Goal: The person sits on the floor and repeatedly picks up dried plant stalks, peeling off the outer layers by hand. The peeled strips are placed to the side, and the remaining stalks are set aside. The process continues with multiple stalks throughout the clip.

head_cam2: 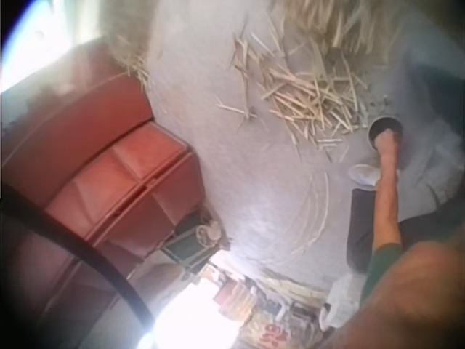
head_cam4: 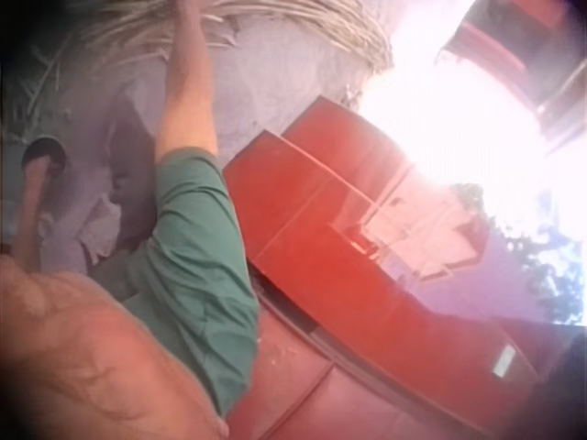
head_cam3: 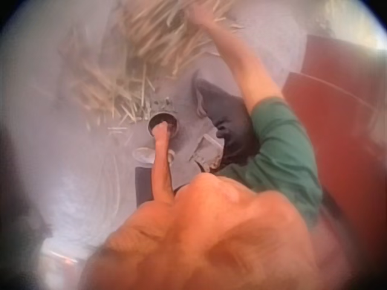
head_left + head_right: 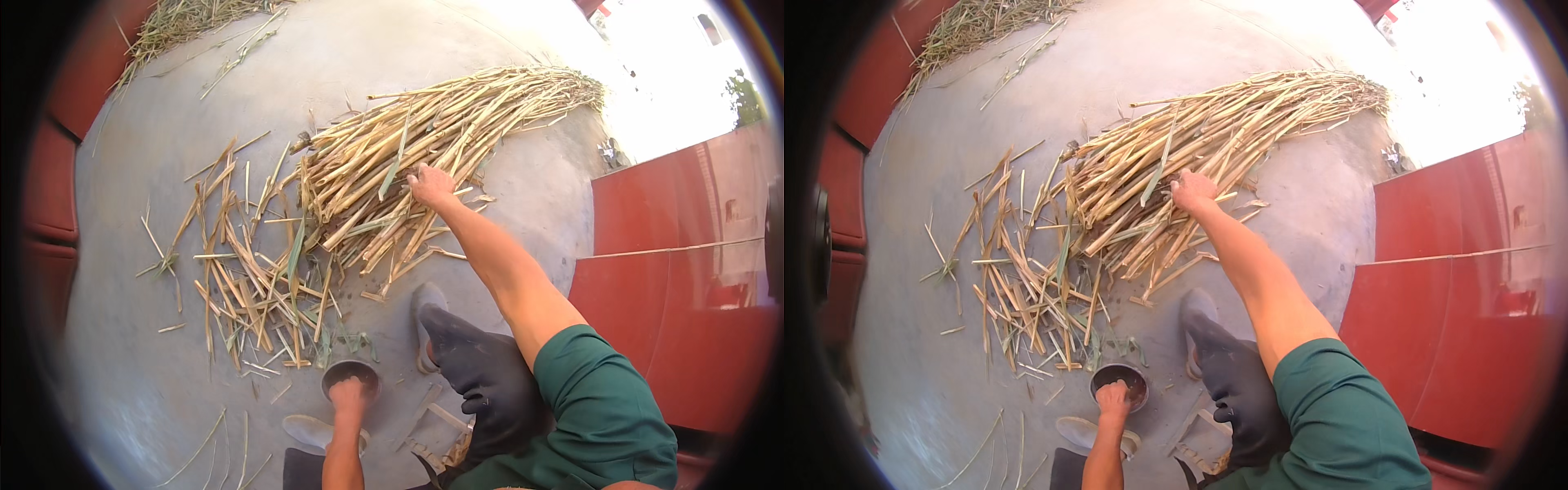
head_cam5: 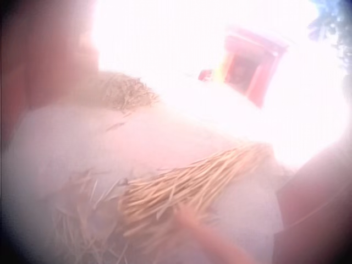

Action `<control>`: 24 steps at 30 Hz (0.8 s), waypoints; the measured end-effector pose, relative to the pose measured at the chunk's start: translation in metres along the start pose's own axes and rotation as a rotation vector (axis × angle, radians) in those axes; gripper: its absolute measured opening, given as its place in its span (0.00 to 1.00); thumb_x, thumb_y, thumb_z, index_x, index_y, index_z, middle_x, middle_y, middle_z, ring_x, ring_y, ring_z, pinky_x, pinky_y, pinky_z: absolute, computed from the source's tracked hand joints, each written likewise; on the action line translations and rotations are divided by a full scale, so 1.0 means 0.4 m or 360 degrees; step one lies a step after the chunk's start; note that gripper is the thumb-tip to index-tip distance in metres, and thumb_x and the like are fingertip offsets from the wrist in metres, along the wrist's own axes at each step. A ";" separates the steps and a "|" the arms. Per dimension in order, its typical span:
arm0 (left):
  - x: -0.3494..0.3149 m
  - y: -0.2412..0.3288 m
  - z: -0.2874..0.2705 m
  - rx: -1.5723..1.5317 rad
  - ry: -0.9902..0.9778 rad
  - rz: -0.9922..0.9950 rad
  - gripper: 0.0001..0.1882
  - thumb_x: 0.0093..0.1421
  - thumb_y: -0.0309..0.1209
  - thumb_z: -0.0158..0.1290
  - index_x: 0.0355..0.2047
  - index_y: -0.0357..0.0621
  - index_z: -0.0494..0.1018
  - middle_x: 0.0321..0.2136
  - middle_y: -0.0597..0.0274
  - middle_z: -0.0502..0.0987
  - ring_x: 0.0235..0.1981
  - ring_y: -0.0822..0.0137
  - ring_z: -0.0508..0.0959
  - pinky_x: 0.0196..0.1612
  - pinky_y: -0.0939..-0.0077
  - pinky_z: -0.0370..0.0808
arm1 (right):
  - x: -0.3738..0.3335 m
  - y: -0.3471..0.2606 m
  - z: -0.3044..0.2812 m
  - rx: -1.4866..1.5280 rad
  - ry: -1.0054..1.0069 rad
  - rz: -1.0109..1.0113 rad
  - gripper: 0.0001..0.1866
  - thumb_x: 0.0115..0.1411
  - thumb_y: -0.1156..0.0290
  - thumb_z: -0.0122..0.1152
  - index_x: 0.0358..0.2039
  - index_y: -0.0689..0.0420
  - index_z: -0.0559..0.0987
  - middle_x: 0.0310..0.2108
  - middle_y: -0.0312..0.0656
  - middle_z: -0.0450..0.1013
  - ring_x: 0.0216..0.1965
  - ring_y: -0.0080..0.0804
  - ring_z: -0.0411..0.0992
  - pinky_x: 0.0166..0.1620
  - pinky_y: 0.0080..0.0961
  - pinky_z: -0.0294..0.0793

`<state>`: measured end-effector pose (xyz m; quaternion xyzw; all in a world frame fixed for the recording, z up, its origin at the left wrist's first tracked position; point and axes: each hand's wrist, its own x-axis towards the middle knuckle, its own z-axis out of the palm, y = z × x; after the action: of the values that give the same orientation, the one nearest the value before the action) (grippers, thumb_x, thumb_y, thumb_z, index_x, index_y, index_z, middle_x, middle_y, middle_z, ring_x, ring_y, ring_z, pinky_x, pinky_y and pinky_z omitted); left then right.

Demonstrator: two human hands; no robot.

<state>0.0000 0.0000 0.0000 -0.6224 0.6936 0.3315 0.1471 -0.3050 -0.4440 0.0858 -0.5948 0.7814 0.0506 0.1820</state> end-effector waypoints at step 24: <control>-0.569 0.329 -1.056 0.0428 0.2103 0.0347 0.12 0.53 0.31 0.65 0.36 0.44 0.77 0.31 0.64 0.80 0.32 0.62 0.76 0.41 0.65 0.68 | -0.690 -0.242 -0.489 0.3181 -0.1225 -0.0576 0.13 0.73 0.64 0.50 0.47 0.61 0.76 0.41 0.41 0.80 0.40 0.24 0.78 0.40 0.20 0.80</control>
<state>0.0031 -0.0965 0.4880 -0.5971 0.7316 -0.1943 -0.2654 -0.1946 -0.2780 0.3759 -0.2283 0.2604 -0.4530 0.8215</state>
